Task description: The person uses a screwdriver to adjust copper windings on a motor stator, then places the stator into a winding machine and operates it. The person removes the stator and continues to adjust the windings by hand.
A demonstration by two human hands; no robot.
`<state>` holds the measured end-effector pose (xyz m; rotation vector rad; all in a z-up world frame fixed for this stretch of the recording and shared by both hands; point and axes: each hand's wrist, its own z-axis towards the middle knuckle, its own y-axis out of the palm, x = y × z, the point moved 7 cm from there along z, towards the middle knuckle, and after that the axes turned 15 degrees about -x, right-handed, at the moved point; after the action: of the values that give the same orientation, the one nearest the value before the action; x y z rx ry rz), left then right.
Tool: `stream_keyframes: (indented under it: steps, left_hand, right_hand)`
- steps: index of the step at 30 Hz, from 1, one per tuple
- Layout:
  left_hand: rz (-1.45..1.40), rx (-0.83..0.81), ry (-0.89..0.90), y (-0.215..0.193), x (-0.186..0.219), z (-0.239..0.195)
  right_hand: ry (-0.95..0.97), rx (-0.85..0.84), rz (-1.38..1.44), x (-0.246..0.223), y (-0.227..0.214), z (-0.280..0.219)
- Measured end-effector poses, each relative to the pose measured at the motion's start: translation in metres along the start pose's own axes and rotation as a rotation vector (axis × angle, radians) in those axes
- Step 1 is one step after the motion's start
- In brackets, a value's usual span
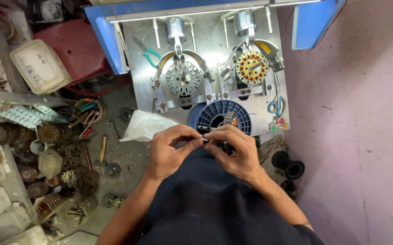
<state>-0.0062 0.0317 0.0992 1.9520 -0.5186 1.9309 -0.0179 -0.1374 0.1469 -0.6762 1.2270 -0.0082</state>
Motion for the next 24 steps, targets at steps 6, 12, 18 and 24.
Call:
stream_keyframes:
  steps: [6,12,18,24]
  left_hand:
    - [0.167,-0.156,0.194,-0.009,0.023,0.011]
    - [0.179,-0.343,0.296,-0.014,0.03,0.007]
    - [0.178,-0.43,0.326,0.003,0.025,0.008]
    - [0.2,-0.331,0.309,0.037,0.015,0.01]
  right_hand:
    - [0.124,0.186,-0.069,-0.011,0.013,-0.007]
    - [0.23,0.312,-0.208,-0.031,0.035,-0.019]
    - [0.282,0.327,-0.188,-0.025,0.042,-0.035]
    - [0.266,0.288,-0.213,-0.01,0.025,-0.054]
